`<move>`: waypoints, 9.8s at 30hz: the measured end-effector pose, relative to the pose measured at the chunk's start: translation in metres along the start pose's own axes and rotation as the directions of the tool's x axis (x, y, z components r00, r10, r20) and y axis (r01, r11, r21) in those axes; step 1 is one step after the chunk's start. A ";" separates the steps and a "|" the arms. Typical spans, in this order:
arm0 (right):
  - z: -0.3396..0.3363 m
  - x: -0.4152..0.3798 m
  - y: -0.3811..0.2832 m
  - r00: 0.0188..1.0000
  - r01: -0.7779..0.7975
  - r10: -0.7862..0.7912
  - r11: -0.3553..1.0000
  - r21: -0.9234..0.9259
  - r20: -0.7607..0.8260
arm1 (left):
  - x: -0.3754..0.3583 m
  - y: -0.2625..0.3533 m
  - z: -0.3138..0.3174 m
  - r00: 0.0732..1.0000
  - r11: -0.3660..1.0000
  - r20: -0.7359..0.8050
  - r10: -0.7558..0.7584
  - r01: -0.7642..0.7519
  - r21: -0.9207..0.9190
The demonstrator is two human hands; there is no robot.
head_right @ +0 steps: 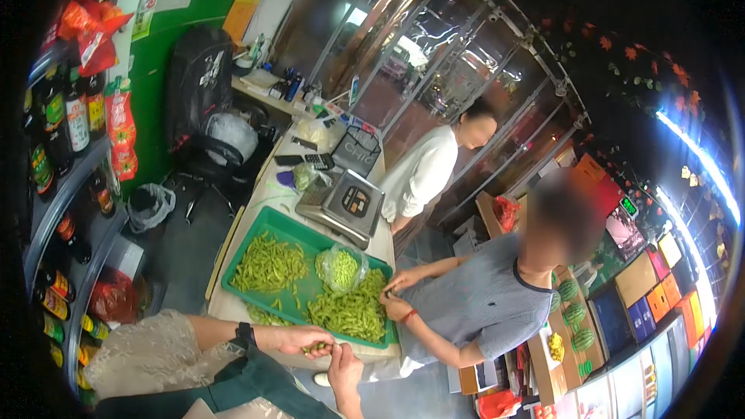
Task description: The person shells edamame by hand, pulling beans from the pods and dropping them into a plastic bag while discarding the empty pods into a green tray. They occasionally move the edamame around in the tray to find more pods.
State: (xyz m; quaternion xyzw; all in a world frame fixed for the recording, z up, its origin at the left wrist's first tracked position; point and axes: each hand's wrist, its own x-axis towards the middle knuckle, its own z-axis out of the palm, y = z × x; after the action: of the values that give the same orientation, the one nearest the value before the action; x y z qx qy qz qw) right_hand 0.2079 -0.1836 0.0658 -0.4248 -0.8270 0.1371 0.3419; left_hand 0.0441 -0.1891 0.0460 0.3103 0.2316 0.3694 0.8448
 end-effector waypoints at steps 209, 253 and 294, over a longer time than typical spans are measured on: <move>0.106 0.131 0.097 0.903 -0.104 -0.193 0.769 0.630 0.385 | 0.049 0.080 -0.135 0.969 0.951 -0.242 0.046 0.032 0.308; 0.109 0.166 0.099 0.794 -0.364 0.059 0.844 0.394 0.605 | 0.066 0.145 -0.117 0.866 0.957 -0.491 -0.091 0.212 0.198; 0.107 0.145 0.099 0.860 -0.223 -0.021 0.883 0.414 0.509 | 0.067 0.090 -0.146 0.891 0.989 -0.437 -0.118 0.147 0.033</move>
State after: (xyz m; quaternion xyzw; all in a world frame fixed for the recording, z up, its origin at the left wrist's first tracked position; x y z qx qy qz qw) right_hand 0.1364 -0.0014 0.0020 -0.3255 -0.8064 0.4519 0.1986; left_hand -0.0486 -0.0380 -0.0045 0.2309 0.4464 0.3631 0.7846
